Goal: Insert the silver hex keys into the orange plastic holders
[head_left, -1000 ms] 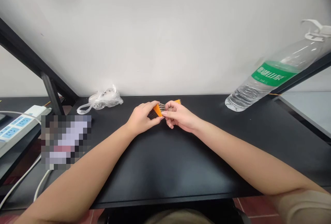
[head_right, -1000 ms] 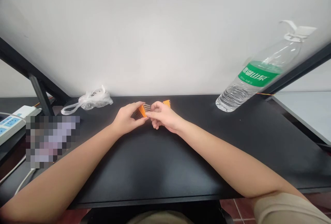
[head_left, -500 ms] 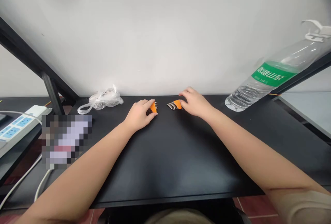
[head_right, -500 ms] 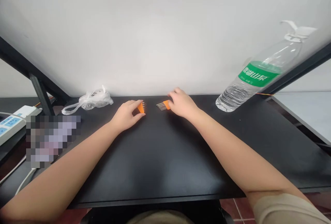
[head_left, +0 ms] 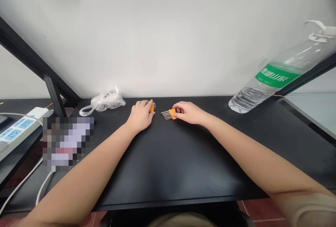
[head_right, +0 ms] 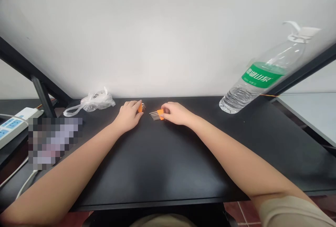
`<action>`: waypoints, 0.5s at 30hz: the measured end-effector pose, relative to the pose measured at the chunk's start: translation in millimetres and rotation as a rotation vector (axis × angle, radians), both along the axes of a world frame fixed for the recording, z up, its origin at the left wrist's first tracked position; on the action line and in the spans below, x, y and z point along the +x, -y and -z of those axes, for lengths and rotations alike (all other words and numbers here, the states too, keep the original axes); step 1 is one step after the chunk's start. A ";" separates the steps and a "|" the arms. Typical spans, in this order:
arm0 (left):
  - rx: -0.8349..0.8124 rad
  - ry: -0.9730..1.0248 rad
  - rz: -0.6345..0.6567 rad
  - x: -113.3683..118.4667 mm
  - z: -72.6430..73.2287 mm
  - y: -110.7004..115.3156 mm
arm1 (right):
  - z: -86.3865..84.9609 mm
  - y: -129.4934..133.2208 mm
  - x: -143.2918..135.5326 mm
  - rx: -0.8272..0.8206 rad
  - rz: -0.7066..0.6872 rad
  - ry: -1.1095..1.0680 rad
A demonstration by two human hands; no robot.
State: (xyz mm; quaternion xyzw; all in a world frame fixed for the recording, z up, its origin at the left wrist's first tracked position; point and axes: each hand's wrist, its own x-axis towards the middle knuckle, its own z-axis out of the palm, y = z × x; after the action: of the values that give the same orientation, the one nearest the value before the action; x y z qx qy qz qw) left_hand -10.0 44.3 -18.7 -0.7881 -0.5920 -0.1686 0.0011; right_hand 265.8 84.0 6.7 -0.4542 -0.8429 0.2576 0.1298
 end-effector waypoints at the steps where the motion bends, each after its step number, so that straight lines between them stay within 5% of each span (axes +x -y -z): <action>1: 0.014 0.003 -0.011 0.0 -0.6 0.1 | -0.6 4.0 -2.8 -0.022 -0.019 -0.014; 5: 0.114 0.035 0.066 2.2 -13.6 6.4 | -0.2 15.1 -11.1 -0.034 -0.082 -0.074; 10: -0.013 0.047 0.428 12.1 -35.5 23.7 | 2.5 15.0 -10.4 0.051 -0.214 -0.034; 15: -0.090 -0.011 0.447 19.2 -33.8 26.8 | 3.2 12.0 -6.5 0.018 -0.255 -0.020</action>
State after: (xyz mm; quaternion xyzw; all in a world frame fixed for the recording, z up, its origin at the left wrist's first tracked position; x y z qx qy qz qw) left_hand 9.3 17.4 15.1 -0.8998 -0.4097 -0.1338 -0.0679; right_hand 259.3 72.0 3.4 -0.3395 -0.8948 0.2690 0.1087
